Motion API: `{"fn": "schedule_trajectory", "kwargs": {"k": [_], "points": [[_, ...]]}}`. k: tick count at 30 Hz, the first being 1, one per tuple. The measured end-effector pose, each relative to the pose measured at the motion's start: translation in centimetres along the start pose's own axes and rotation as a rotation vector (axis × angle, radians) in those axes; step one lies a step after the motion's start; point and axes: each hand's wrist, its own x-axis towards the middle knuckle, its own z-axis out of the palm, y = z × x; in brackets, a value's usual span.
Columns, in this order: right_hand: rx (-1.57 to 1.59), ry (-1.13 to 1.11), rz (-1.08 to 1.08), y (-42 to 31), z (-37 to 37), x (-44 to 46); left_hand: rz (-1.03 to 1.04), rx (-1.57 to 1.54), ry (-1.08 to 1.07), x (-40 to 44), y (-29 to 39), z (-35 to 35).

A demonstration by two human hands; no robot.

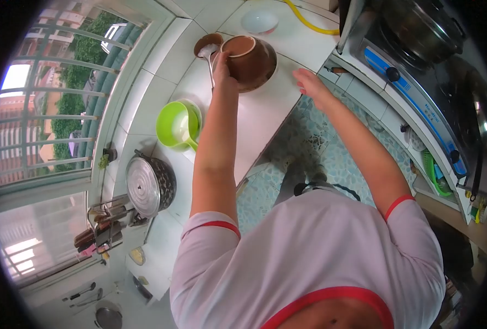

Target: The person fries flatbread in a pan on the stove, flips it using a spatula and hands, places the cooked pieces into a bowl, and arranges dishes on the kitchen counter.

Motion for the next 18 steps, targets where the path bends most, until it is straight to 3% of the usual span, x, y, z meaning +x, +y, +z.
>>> {"fn": "schedule_trajectory", "kwargs": {"k": [2, 4, 7, 10, 13, 16, 18], "points": [[-0.009, 0.009, -0.004, -0.6, 0.5, 1.2, -0.071, 0.047, 0.053, 1.0, -0.7, -0.6], [-0.022, -0.002, -0.027, -0.7, 1.0, 1.9, 0.021, 0.114, 0.0, 0.7, -1.2, -1.2], [-0.101, 0.002, -0.122, -0.6, 1.8, 3.7, 0.103, 0.287, 0.121, -0.8, -1.6, -0.9], [-0.3, 0.029, -0.242, -1.9, 3.0, 5.3, 0.206, 0.412, 0.065, -2.7, -1.2, -1.2], [-0.581, 0.023, -0.498, -3.3, 4.1, 6.7, 0.347, 0.571, 0.05, -4.5, -1.5, -1.6], [-0.952, 0.031, -0.484, -4.3, 5.7, 7.0, 0.588, 0.483, 0.117, -5.5, -2.4, -2.2], [-1.108, 0.017, -0.576, -4.4, 6.5, 8.1, 0.484, 0.556, 0.114, -5.9, -1.0, -2.7]]}}
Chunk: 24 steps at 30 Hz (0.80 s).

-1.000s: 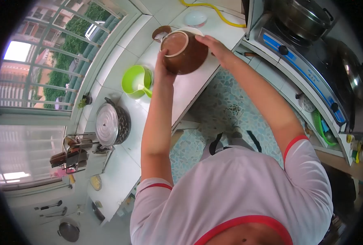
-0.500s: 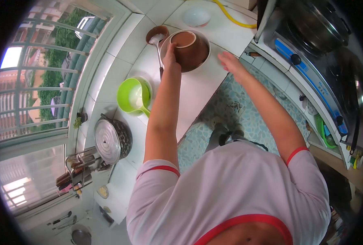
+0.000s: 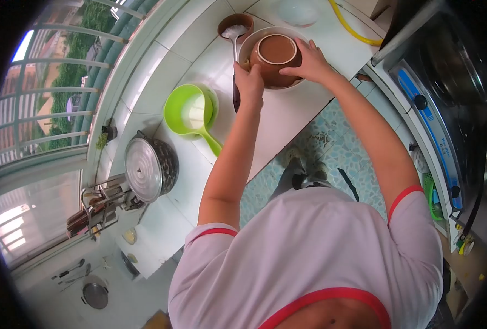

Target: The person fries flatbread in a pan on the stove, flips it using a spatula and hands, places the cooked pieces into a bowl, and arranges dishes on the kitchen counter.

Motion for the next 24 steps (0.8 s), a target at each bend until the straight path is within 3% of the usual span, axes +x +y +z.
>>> {"fn": "schedule_trajectory", "kwargs": {"k": [3, 6, 7, 13, 16, 17, 20, 24], "points": [[-0.111, -0.013, -0.117, 0.1, 1.2, 1.7, -0.179, 0.051, -0.068, 1.8, 1.2, -0.6], [-0.169, 0.046, -0.141, -0.9, 1.4, 2.5, 0.167, 0.264, -0.011, 2.3, 1.2, 0.2], [-0.185, 0.063, -0.154, -1.6, 1.3, 2.2, 0.069, 0.066, -0.139, 2.3, 1.2, 0.2], [-0.094, -0.025, -0.075, -1.4, 1.7, 2.6, -0.232, 0.282, -0.146, 4.6, 0.9, 0.8], [-0.077, -0.052, -0.08, -1.2, 1.7, 2.8, -0.215, 0.499, -0.252, 6.9, 0.7, 1.5], [-0.072, -0.066, -0.091, -1.1, 1.7, 2.8, -0.178, 0.709, -0.205, 7.4, 0.7, 2.1], [-0.108, -0.073, -0.06, -1.1, 1.9, 2.7, -0.026, 0.905, -0.369, 6.4, 2.1, 2.5], [-0.106, 0.061, -0.148, -0.6, 1.0, 1.4, 0.101, 0.671, -0.295, 4.9, 4.3, -0.5]]}}
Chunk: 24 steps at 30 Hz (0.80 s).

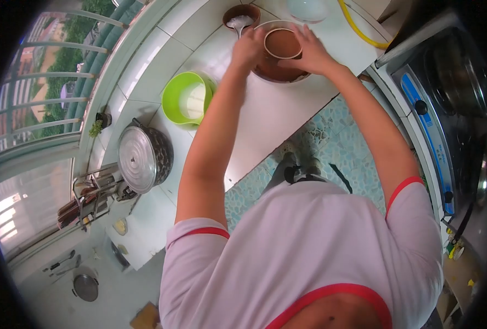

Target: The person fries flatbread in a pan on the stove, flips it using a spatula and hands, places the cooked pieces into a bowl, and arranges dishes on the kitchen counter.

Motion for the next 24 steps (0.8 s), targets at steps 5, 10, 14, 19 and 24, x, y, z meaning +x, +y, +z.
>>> {"fn": "schedule_trajectory", "kwargs": {"k": [5, 10, 14, 19, 24], "points": [[0.145, 0.29, 0.056, 1.9, -3.3, -6.7, 0.133, -0.509, 0.162, -10.7, 3.2, -7.2], [0.329, 0.042, 0.36, 8.3, 2.1, -19.8, 0.151, -0.451, 0.709, -21.4, -0.2, -11.5], [0.495, -0.408, 0.659, 10.2, 3.4, -27.8, -0.039, -0.579, 1.011, -30.3, -3.2, -12.5], [0.174, -0.75, 0.345, 5.9, 3.9, -28.1, -0.306, -0.828, 1.181, -41.6, -6.0, -9.0], [0.084, -0.811, -0.091, 0.4, 5.2, -27.3, -0.5, -0.7, 1.268, -49.7, -6.0, -5.7]]}}
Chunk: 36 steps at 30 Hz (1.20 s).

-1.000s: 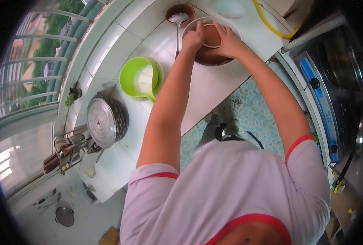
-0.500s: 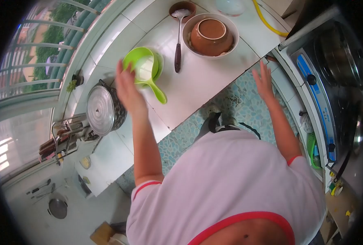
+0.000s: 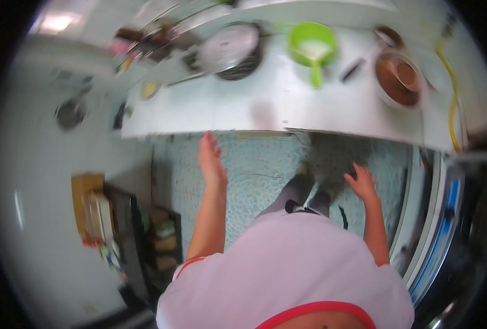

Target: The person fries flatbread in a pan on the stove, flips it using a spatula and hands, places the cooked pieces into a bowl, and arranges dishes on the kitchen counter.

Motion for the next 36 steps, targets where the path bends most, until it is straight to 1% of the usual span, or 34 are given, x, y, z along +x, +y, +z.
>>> {"fn": "schedule_trajectory", "kwargs": {"k": [1, 4, 7, 10, 13, 15, 17, 19, 22, 24, 26, 28, 30, 31, 32, 34, 36], "points": [[0.036, -0.026, -0.022, -0.4, 0.6, 0.4, -0.008, 0.025, 0.032, -0.8, 0.0, -1.2], [-0.05, -0.043, -0.081, -3.6, 0.5, 0.4, -0.027, -0.074, 0.043, -2.0, -0.1, -5.2], [-0.148, -0.048, -0.085, -5.4, 1.7, 0.3, -0.102, -0.387, 0.075, -2.1, 0.0, -10.2], [-0.275, -0.07, -0.063, -8.3, 3.8, -0.7, -0.163, -0.914, 0.028, -2.3, 0.8, -17.1], [-0.368, -0.103, -0.13, -13.0, 7.5, -1.4, -0.073, -1.322, -0.074, -1.8, 2.0, -24.9], [-0.438, -0.153, -0.154, -18.3, 10.4, -1.6, 0.048, -1.402, -0.123, -1.0, 2.3, -30.1], [-0.317, -0.165, -0.294, -23.1, 14.0, -0.9, 0.123, -1.465, -0.117, -0.9, 2.0, -34.9], [-0.228, -0.231, -0.367, -28.6, 17.4, -0.6, 0.22, -1.479, -0.132, 0.1, 2.4, -39.3], [-0.398, -0.212, -0.541, -36.7, 20.7, -1.2, 0.268, -1.478, -0.1, 0.7, 1.9, -44.1], [-0.494, -0.217, -0.551, -42.5, 22.8, -2.4, 0.269, -1.491, -0.056, 1.3, 1.5, -48.3], [-0.535, -0.211, -0.549, -45.6, 24.8, -2.3, 0.262, -1.472, -0.024, 2.3, 1.2, -51.1], [-0.551, -0.207, -0.534, -47.6, 26.1, -1.6, 0.249, -1.439, 0.021, 3.0, -0.7, -53.8], [-0.557, -0.236, -0.502, -50.3, 26.9, -1.8, 0.229, -1.494, 0.152, 4.1, -2.7, -56.6], [-0.562, -0.254, -0.491, -51.6, 27.4, -1.4, 0.26, -1.556, 0.143, 4.6, -3.7, -57.8], [-0.55, -0.246, -0.499, -52.8, 28.1, -0.7, 0.287, -1.617, 0.141, 5.1, -4.5, -58.8], [-0.533, -0.236, -0.52, -55.4, 29.4, 1.1, 0.278, -1.645, 0.292, 6.2, -4.7, -60.6], [-0.492, -0.177, -0.61, -58.3, 31.9, 4.1, 0.291, -1.606, 0.364, 7.5, -5.7, -63.1]]}}
